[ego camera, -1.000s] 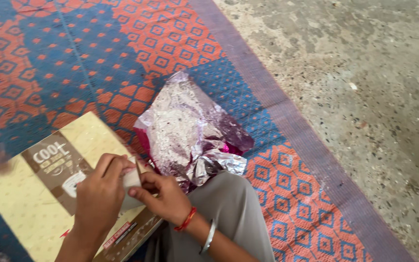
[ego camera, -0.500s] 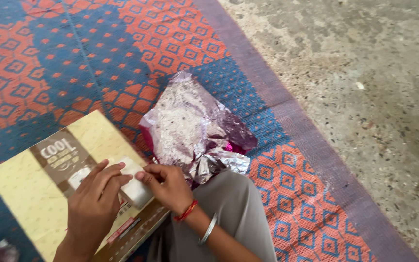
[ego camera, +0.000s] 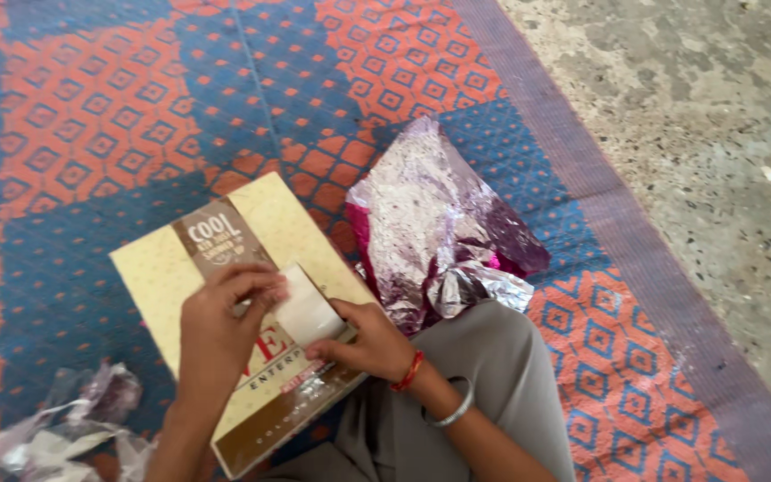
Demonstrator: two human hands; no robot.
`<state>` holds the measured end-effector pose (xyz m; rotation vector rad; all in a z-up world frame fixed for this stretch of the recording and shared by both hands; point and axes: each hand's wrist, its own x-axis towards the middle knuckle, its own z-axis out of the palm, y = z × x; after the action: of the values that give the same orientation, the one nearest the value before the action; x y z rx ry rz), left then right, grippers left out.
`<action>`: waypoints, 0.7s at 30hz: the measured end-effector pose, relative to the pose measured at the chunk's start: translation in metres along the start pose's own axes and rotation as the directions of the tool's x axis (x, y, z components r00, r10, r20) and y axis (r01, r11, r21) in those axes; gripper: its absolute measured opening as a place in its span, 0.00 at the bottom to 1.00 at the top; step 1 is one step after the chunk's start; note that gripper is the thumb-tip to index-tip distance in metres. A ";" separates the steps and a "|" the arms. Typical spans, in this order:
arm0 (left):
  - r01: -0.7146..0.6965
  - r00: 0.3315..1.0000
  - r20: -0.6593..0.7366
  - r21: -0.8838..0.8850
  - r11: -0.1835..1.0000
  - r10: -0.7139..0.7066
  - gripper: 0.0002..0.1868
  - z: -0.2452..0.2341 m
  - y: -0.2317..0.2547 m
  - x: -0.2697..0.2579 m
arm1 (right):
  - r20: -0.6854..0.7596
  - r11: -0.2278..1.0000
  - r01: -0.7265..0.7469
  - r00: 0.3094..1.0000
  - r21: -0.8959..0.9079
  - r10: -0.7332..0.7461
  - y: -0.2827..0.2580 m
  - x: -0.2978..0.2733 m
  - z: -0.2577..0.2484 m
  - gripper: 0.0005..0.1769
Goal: The person sits on a mat and uses clear packing tape to seal a rectangular cardboard box. They apply tape to the top and bottom seams, flip the box to access different sides, and use scissors to cut the tape. The box is sealed and placed on the mat.
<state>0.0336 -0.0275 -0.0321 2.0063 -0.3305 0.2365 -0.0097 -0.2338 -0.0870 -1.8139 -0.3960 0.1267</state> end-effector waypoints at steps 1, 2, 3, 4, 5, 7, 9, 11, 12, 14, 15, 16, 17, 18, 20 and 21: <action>-0.032 0.999 0.022 -0.005 0.999 0.032 0.07 -0.004 -0.001 0.000 | -0.009 0.999 0.026 1.000 -0.041 -0.026 -0.005 0.002 0.001 0.29; -0.036 0.999 -0.003 0.073 0.997 0.036 0.06 -0.007 0.000 -0.002 | -0.017 0.995 0.051 0.998 -0.082 -0.053 -0.009 0.002 0.003 0.31; -0.035 0.999 -0.024 0.145 0.989 0.039 0.05 -0.007 0.002 -0.007 | -0.025 0.990 0.070 0.997 -0.124 -0.073 -0.013 0.001 0.004 0.32; -0.032 0.998 -0.045 0.217 0.976 0.043 0.05 -0.008 0.005 -0.011 | -0.025 0.985 0.011 1.000 -0.172 -0.016 -0.016 0.001 0.007 0.33; -0.081 0.994 -0.051 0.245 0.966 0.096 0.05 -0.009 0.007 -0.015 | -0.027 0.975 -0.050 0.999 -0.218 0.045 -0.017 0.000 0.009 0.34; -0.174 0.978 -0.058 0.299 0.938 0.200 0.05 -0.011 0.014 -0.021 | -0.039 0.958 -0.104 0.995 -0.269 0.097 -0.015 0.001 0.012 0.35; -0.251 0.959 -0.043 0.323 0.912 0.279 0.05 -0.013 0.023 -0.027 | -0.050 0.955 -0.088 0.996 -0.284 0.077 -0.010 0.006 0.014 0.36; -0.319 0.938 -0.025 0.333 0.887 0.346 0.05 -0.010 0.034 -0.034 | -0.108 0.985 -0.001 0.994 -0.173 -0.018 -0.005 0.016 0.014 0.34; -0.350 0.927 -0.013 0.332 0.876 0.375 0.05 -0.007 0.041 -0.038 | -0.138 0.992 0.048 0.988 -0.120 -0.065 -0.004 0.020 0.014 0.34; -0.384 0.910 -0.012 0.351 0.854 0.414 0.05 -0.008 0.050 -0.048 | -0.139 1.000 -0.016 0.990 -0.020 0.013 -0.006 0.031 0.013 0.30; -0.389 0.904 -0.022 0.369 0.844 0.427 0.05 -0.010 0.053 -0.052 | -0.137 0.998 -0.049 0.989 0.029 0.053 -0.008 0.035 0.013 0.28; -0.394 0.898 -0.031 0.388 0.833 0.439 0.05 -0.013 0.055 -0.056 | -0.139 0.996 -0.056 0.989 -0.065 0.046 -0.012 0.038 0.013 0.28; -0.378 0.899 -0.049 0.416 0.827 0.435 0.06 -0.019 0.056 -0.060 | -0.143 0.985 -0.065 0.989 -0.158 0.042 -0.016 0.039 0.013 0.28; -0.360 0.900 -0.066 0.445 0.820 0.431 0.06 -0.027 0.056 -0.064 | -0.147 0.966 -0.073 0.988 -0.249 0.037 -0.021 0.038 0.014 0.28; -0.269 0.924 -0.118 0.476 0.837 0.364 0.06 -0.045 0.052 -0.061 | -0.072 0.936 -0.127 0.991 -0.327 0.110 -0.028 0.036 0.012 0.37; -0.192 0.945 -0.147 0.476 0.858 0.293 0.05 -0.054 0.048 -0.058 | -0.040 0.918 -0.155 0.988 -0.365 0.151 -0.031 0.033 0.011 0.42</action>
<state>-0.0386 0.0085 0.0145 2.3716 -0.4209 0.7491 0.0121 -0.2056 -0.0569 -2.2161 -0.2812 0.1595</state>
